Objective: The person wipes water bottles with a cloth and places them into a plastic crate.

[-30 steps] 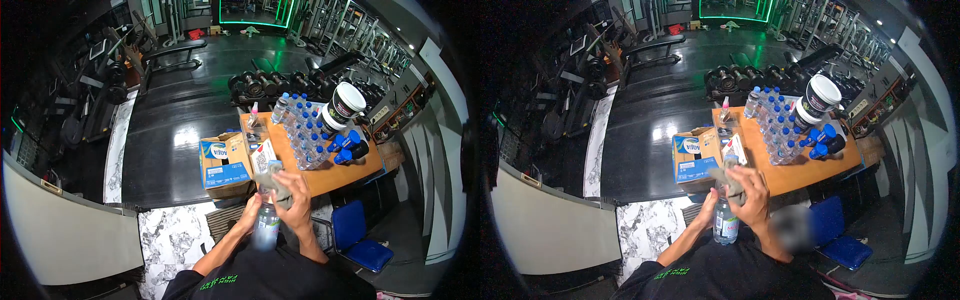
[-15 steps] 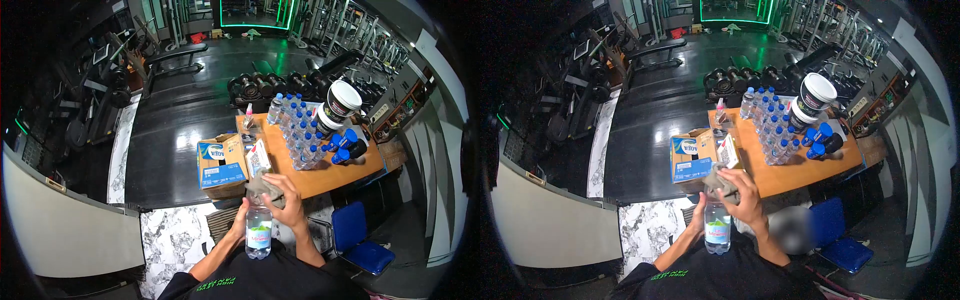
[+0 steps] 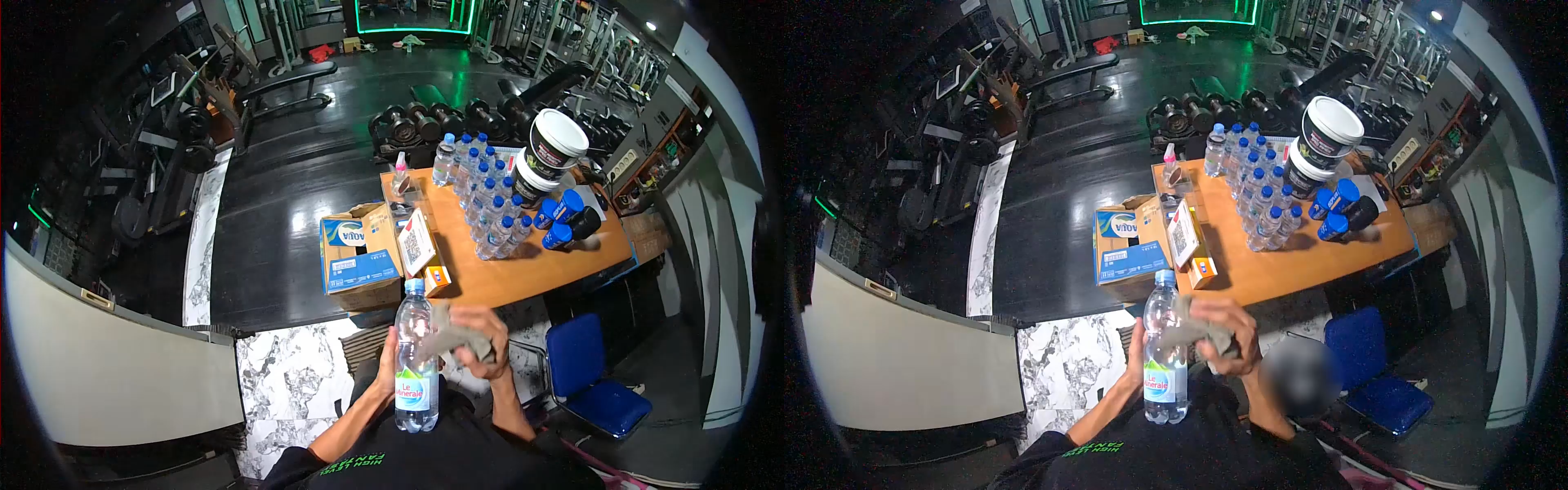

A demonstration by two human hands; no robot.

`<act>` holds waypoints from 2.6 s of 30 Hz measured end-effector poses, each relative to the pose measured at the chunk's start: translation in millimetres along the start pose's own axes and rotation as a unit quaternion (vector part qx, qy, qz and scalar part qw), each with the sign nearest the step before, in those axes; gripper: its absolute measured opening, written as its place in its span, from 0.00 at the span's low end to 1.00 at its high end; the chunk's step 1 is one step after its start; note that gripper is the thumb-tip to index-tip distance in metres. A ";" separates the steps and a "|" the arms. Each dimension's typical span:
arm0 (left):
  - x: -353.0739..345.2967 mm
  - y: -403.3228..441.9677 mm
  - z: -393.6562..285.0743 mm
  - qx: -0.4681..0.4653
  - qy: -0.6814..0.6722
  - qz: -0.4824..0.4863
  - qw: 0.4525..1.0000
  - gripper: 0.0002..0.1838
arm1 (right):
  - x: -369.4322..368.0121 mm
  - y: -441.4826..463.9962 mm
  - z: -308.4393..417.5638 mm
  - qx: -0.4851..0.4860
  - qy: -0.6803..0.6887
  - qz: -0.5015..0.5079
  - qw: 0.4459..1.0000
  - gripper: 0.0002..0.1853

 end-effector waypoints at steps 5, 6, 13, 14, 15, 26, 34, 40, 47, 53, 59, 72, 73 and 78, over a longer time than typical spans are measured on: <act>3.4 0.8 11.9 0.021 0.011 -0.025 0.999 0.43 | -16.7 21.9 10.2 -0.039 -0.147 0.014 0.988 0.23; 7.1 -0.1 8.7 0.028 0.045 -0.003 0.999 0.43 | -18.7 20.2 17.2 -0.029 -0.182 0.039 0.982 0.22; 0.7 -1.7 -24.3 0.060 0.067 0.035 0.995 0.46 | -14.7 14.9 13.1 0.017 0.029 -0.007 0.999 0.21; -5.3 -7.2 -32.9 0.050 0.107 0.028 0.993 0.46 | -8.4 17.9 8.3 -0.006 -0.010 -0.066 0.998 0.20; -0.6 -5.1 -33.8 0.073 0.100 0.056 0.991 0.44 | -3.5 25.0 6.1 0.020 -0.046 -0.151 0.987 0.19; 47.7 5.1 -64.0 0.134 0.068 0.047 0.988 0.41 | -66.1 38.8 3.3 -0.030 -0.128 0.007 0.991 0.19; 45.6 19.2 -70.3 0.096 0.117 0.127 0.980 0.44 | -23.1 66.2 -15.3 -0.063 -0.105 -0.226 0.966 0.21; 53.7 26.4 -68.9 0.162 0.093 0.132 0.973 0.48 | -60.8 91.7 -20.5 -0.136 -0.276 -0.031 0.951 0.26; 38.3 49.3 -99.1 0.056 0.125 0.073 0.988 0.50 | -30.0 63.9 -47.7 -0.132 -0.080 -0.059 0.986 0.23; 26.5 75.3 -105.6 0.034 0.130 0.101 0.986 0.46 | -8.7 88.7 -54.6 -0.087 -0.096 -0.205 0.970 0.23; 38.9 107.9 -114.3 -0.128 0.175 -0.059 0.974 0.36 | -50.7 93.0 -60.5 -0.142 -0.208 -0.080 0.964 0.26; 37.8 121.2 -124.2 -0.106 0.085 0.015 0.991 0.43 | -49.8 34.1 -99.7 -0.230 0.485 -0.356 0.764 0.18; 35.9 122.6 -118.0 -0.108 0.069 0.015 0.992 0.42 | -43.0 42.6 -109.3 -0.251 0.312 -0.286 0.871 0.30; 37.7 108.1 -119.8 -0.169 0.129 -0.077 0.974 0.31 | -37.1 104.4 -72.4 -0.122 -0.188 -0.084 0.971 0.29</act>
Point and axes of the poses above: each hand's wrist, its own y-axis towards the middle knuckle, its own x-axis out of the back of the hand, z = x × y, the point moved 6 cm from there along y, towards the middle knuckle, and after that the axes turned 8 degrees about x, right-handed, at the moved point
